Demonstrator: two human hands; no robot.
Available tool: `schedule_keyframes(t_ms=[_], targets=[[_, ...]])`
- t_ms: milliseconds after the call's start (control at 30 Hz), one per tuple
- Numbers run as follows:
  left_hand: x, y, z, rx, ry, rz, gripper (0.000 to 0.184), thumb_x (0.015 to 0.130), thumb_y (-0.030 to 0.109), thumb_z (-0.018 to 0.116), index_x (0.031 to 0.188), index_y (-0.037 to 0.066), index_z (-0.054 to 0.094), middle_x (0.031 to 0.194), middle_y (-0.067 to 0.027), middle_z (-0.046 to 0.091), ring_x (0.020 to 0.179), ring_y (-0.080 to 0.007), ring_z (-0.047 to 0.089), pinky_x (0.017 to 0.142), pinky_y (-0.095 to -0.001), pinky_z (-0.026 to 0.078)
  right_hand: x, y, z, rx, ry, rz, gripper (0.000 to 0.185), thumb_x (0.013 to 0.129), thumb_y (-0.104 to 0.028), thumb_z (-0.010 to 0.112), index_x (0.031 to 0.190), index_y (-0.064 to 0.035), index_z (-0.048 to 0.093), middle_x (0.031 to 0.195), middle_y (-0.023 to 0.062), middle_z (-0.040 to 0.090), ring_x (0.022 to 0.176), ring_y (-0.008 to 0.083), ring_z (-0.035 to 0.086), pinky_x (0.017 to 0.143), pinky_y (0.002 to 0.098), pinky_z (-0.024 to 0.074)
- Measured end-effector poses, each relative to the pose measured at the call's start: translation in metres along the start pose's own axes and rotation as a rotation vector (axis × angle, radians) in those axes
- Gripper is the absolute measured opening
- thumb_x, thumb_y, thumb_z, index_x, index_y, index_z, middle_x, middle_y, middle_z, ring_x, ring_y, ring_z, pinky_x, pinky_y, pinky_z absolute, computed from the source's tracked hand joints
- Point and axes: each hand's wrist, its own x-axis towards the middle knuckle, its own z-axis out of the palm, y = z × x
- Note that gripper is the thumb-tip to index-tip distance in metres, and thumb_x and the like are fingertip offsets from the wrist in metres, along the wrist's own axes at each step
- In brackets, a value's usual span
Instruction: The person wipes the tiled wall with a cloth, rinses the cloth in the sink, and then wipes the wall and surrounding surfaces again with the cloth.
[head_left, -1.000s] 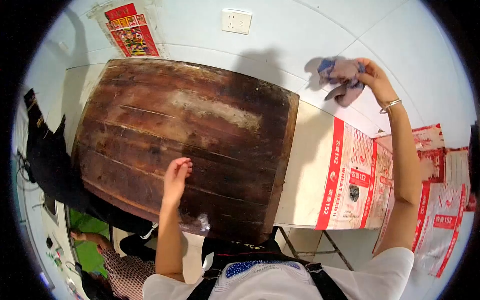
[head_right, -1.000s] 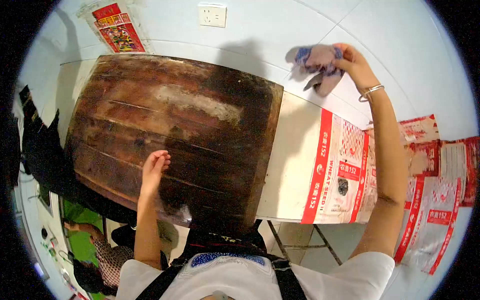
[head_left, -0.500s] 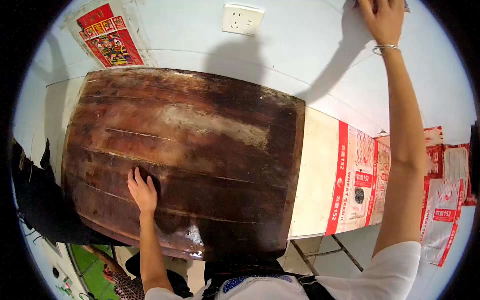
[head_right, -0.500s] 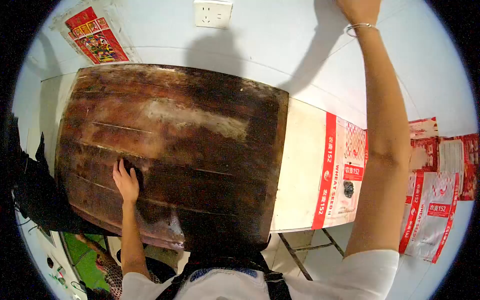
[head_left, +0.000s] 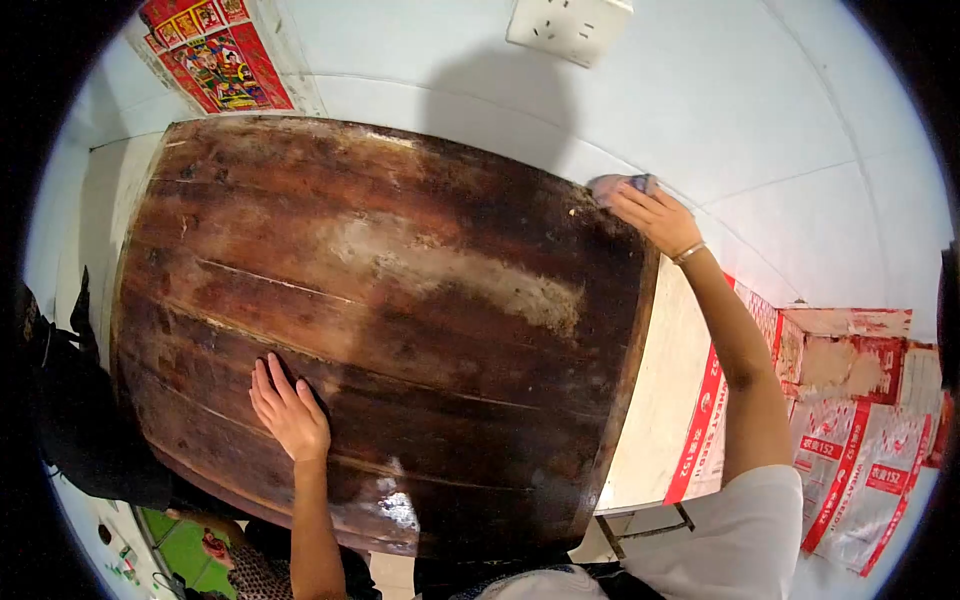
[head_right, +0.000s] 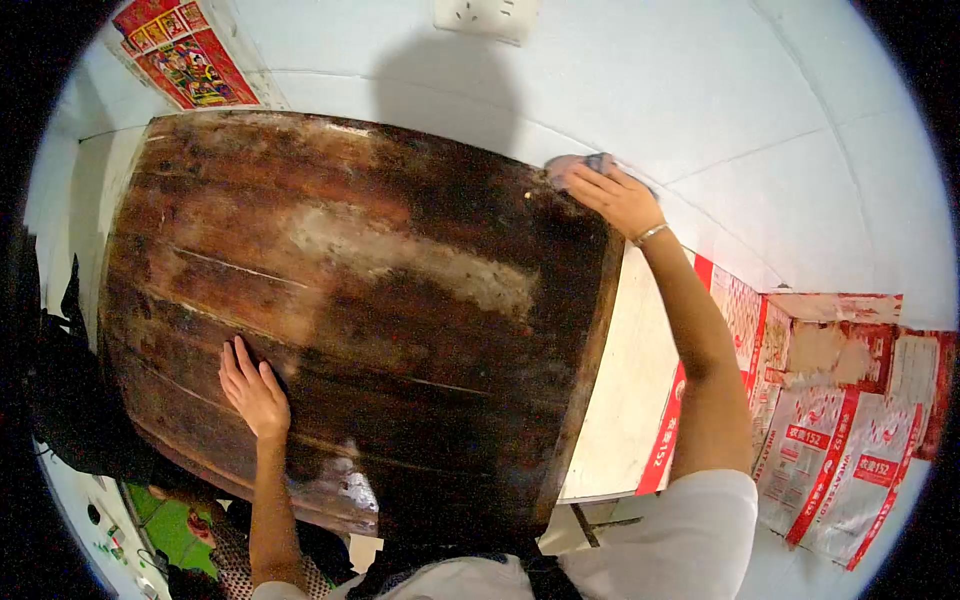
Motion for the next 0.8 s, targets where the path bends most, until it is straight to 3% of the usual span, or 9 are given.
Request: schedule_keyframes(t_ms=[100, 267, 333, 433, 500, 533, 667, 767, 800], targets=[[0.0, 0.001, 0.001, 0.032, -0.032, -0.038, 0.05, 0.101, 0.034, 0.024, 0.144, 0.008, 0.03, 0.144, -0.0182, 0.032, 0.132, -0.0357, 0.03, 0.111, -0.0487, 0.021, 0.007, 0.021, -0.03, 0.057, 0.065, 0.18, 0.056, 0.084, -0.018, 0.049, 0.139, -0.0257, 0.041, 0.149, -0.0074, 0.032, 0.136, 0.0118, 0.031, 0.109, 0.0347, 0.0328], [0.0, 0.003, -0.003, 0.034, -0.031, -0.044, 0.051, 0.101, 0.034, 0.024, 0.145, 0.009, 0.03, 0.143, -0.0182, 0.033, 0.133, -0.0352, 0.03, 0.111, -0.0488, 0.021, 0.142, 0.044, -0.105, 0.102, 0.267, 0.133, 0.057, 0.082, -0.015, 0.053, 0.137, -0.024, 0.043, 0.148, -0.0056, 0.034, 0.136, 0.0145, 0.032, 0.109, 0.0345, 0.0317], [0.0, 0.002, -0.001, 0.047, -0.041, -0.041, 0.049, 0.101, 0.032, 0.025, 0.146, 0.012, 0.026, 0.146, -0.0161, 0.03, 0.133, -0.0354, 0.028, 0.11, -0.0484, 0.021, 0.205, 0.033, -0.108, 0.143, 0.495, 0.157, 0.052, 0.083, -0.014, 0.053, 0.134, -0.0225, 0.047, 0.149, -0.0069, 0.032, 0.137, 0.0138, 0.03, 0.11, 0.0343, 0.0309], [0.001, 0.003, -0.004, 0.022, -0.026, -0.038, 0.049, 0.101, 0.031, 0.026, 0.146, 0.011, 0.027, 0.146, -0.0161, 0.031, 0.133, -0.0356, 0.029, 0.11, -0.0484, 0.022, 0.26, 0.024, -0.118, 0.167, 0.572, 0.203, 0.047, 0.084, -0.014, 0.052, 0.13, -0.0214, 0.05, 0.148, -0.0079, 0.032, 0.137, 0.0134, 0.029, 0.11, 0.0339, 0.0308], [0.002, 0.003, -0.005, 0.027, -0.022, -0.03, 0.049, 0.101, 0.031, 0.027, 0.146, 0.011, 0.028, 0.145, -0.016, 0.031, 0.133, -0.0357, 0.029, 0.109, -0.0484, 0.022, 0.26, 0.018, -0.114, 0.155, 0.556, 0.257, 0.056, 0.082, -0.012, 0.053, 0.136, -0.0252, 0.044, 0.147, -0.01, 0.034, 0.134, 0.0085, 0.033, 0.109, 0.0307, 0.0302], [0.001, 0.003, -0.006, 0.028, -0.017, -0.031, 0.049, 0.1, 0.031, 0.028, 0.145, 0.01, 0.028, 0.145, -0.016, 0.032, 0.132, -0.0358, 0.029, 0.109, -0.0484, 0.023, 0.245, 0.016, -0.11, 0.152, 0.547, 0.261, 0.056, 0.082, -0.012, 0.053, 0.136, -0.0252, 0.044, 0.147, -0.01, 0.034, 0.134, 0.0085, 0.033, 0.109, 0.0307, 0.0302], [-0.001, 0.002, -0.005, 0.027, -0.036, -0.044, 0.05, 0.101, 0.033, 0.026, 0.145, 0.012, 0.028, 0.145, -0.0158, 0.03, 0.134, -0.0334, 0.028, 0.111, -0.0481, 0.02, 0.107, 0.006, -0.047, 0.008, 0.01, 0.02, 0.061, 0.083, -0.017, 0.055, 0.141, -0.0233, 0.037, 0.148, -0.009, 0.032, 0.134, 0.0068, 0.031, 0.111, 0.0314, 0.0284], [0.002, 0.002, -0.005, 0.023, -0.055, -0.06, 0.049, 0.101, 0.031, 0.027, 0.146, 0.013, 0.028, 0.146, -0.0146, 0.03, 0.134, -0.0321, 0.028, 0.112, -0.0473, 0.021, -0.046, 0.008, 0.009, 0.256, 0.005, 0.104, 0.051, 0.082, -0.018, 0.058, 0.132, -0.0202, 0.049, 0.137, -0.0048, 0.048, 0.127, 0.0119, 0.043, 0.105, 0.031, 0.0374], [0.001, 0.002, -0.004, 0.042, -0.048, -0.062, 0.048, 0.101, 0.03, 0.028, 0.146, 0.013, 0.027, 0.146, -0.0138, 0.03, 0.134, -0.0318, 0.028, 0.112, -0.0472, 0.022, -0.089, 0.015, 0.01, 0.175, -0.025, 0.143, 0.05, 0.081, -0.015, 0.059, 0.13, -0.0207, 0.05, 0.132, -0.0036, 0.053, 0.124, 0.0136, 0.046, 0.102, 0.0327, 0.0403]])
